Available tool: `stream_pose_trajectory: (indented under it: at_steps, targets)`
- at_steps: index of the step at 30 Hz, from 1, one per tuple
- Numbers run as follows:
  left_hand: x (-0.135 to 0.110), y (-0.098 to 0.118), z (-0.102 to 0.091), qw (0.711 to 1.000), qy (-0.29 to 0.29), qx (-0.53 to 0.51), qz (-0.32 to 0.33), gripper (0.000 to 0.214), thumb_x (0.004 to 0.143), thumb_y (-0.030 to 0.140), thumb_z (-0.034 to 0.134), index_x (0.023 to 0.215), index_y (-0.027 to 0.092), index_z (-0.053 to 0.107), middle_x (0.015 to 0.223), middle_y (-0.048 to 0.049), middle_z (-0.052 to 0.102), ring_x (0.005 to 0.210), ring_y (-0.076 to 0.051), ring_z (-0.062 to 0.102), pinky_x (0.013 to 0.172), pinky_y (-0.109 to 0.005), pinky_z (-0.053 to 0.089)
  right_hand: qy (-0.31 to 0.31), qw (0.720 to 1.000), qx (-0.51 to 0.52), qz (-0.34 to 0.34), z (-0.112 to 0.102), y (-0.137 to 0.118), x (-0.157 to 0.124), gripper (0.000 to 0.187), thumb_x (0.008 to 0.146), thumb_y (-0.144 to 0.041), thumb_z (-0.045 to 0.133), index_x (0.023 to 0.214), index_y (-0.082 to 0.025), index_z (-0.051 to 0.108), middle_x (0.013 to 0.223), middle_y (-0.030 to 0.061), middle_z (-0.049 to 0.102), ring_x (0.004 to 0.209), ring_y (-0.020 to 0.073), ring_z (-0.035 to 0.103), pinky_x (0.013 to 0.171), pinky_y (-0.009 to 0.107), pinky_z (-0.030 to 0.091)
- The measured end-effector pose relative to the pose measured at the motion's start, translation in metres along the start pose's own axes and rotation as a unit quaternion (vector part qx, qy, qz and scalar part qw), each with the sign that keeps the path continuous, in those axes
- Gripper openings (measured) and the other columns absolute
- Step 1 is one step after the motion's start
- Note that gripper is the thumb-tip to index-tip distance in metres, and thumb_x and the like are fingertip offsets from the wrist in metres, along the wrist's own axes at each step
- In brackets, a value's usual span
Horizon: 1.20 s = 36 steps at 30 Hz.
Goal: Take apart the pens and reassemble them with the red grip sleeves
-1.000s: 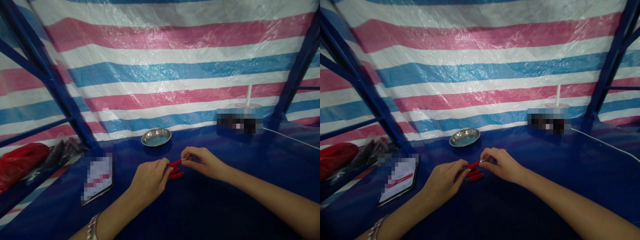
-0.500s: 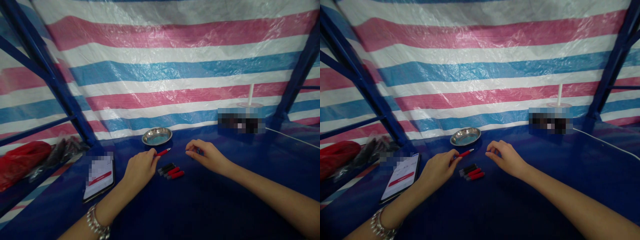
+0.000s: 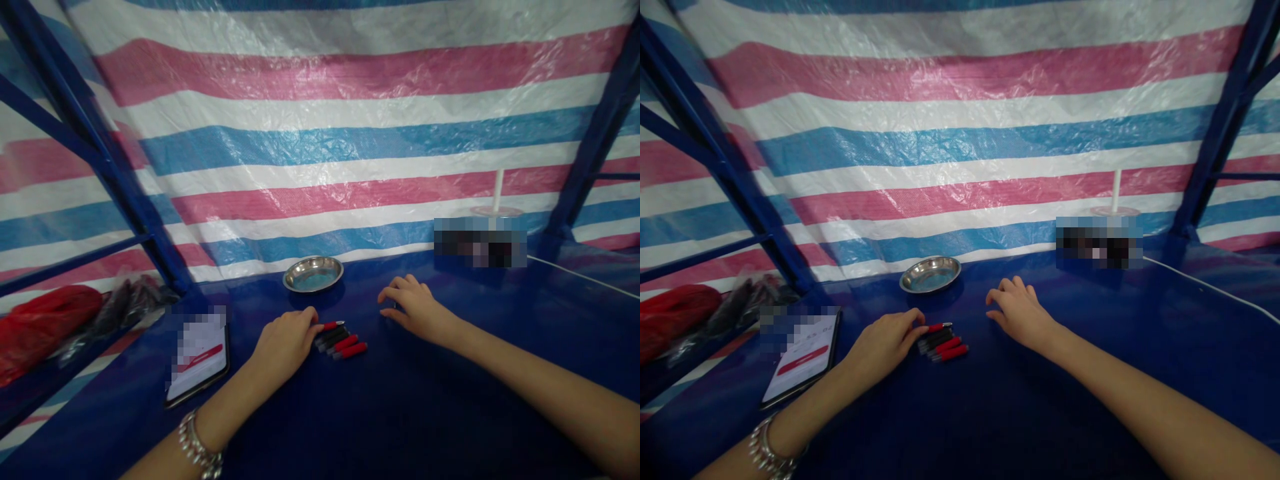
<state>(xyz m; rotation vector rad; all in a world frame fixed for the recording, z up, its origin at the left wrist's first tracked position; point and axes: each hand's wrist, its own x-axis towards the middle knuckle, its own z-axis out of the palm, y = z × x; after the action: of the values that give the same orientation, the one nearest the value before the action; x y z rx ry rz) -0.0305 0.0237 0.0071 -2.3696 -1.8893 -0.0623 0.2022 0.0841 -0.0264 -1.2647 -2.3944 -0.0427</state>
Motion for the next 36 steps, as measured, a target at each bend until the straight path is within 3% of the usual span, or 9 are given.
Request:
stream_pose_trajectory:
  at_steps: [7,10,17,24,29,36]
  targets:
    - [-0.009,0.013,-0.005,0.988,0.028,-0.031,0.148,0.015,0.085,0.031,0.039,0.086,0.020,0.050,0.080,-0.0004,0.056,0.071,-0.015,0.053,0.059,-0.024,0.037,-0.028,0.999,-0.016,-0.010,0.003,0.000,0.000,0.013,0.077,-0.029,0.051,0.085,-0.024,0.060,0.090,0.0070,0.051,0.087,0.0233,0.042,0.066,0.034,0.035]
    - [-0.012,0.017,-0.006,0.983,0.024,-0.028,0.179,0.015,0.084,0.032,0.043,0.082,0.019,0.050,0.078,-0.0001,0.055,0.067,-0.014,0.051,0.054,-0.022,0.034,-0.036,0.999,-0.015,-0.018,0.003,-0.001,0.000,0.010,0.076,-0.027,0.053,0.082,-0.024,0.060,0.089,0.0067,0.050,0.088,0.0231,0.042,0.066,0.033,0.034]
    - [-0.015,0.020,-0.005,0.977,0.014,-0.041,0.208,0.013,0.082,0.031,0.046,0.079,0.019,0.049,0.077,0.0005,0.054,0.064,-0.013,0.050,0.054,-0.021,0.033,-0.028,0.999,0.002,-0.028,0.001,-0.004,-0.001,0.009,0.076,-0.025,0.053,0.082,-0.022,0.059,0.090,0.0064,0.050,0.089,0.0220,0.042,0.067,0.033,0.034]
    - [-0.016,0.022,-0.007,0.979,0.025,-0.049,0.195,0.020,0.083,0.038,0.042,0.082,0.018,0.046,0.079,0.0000,0.055,0.063,-0.013,0.050,0.052,-0.022,0.032,-0.012,0.994,0.088,-0.056,-0.004,-0.009,0.001,0.008,0.079,-0.021,0.049,0.082,-0.020,0.056,0.084,0.0036,0.056,0.085,0.0179,0.045,0.070,0.031,0.034]
    - [-0.016,0.023,-0.007,0.974,-0.003,-0.045,0.222,0.014,0.079,0.033,0.049,0.082,0.019,0.048,0.080,-0.0002,0.054,0.066,-0.014,0.050,0.054,-0.022,0.034,0.003,0.991,0.110,-0.071,-0.004,-0.009,0.001,0.008,0.078,-0.018,0.049,0.083,-0.020,0.056,0.082,0.0031,0.058,0.084,0.0164,0.047,0.071,0.030,0.035]
    - [-0.019,0.027,-0.009,0.975,-0.018,-0.055,0.212,0.011,0.078,0.029,0.049,0.083,0.019,0.048,0.077,-0.0001,0.055,0.065,-0.014,0.051,0.055,-0.022,0.035,0.010,0.986,0.157,-0.063,-0.005,-0.013,0.000,0.012,0.078,-0.017,0.047,0.085,-0.018,0.057,0.078,0.0034,0.059,0.076,0.0143,0.052,0.067,0.027,0.039]
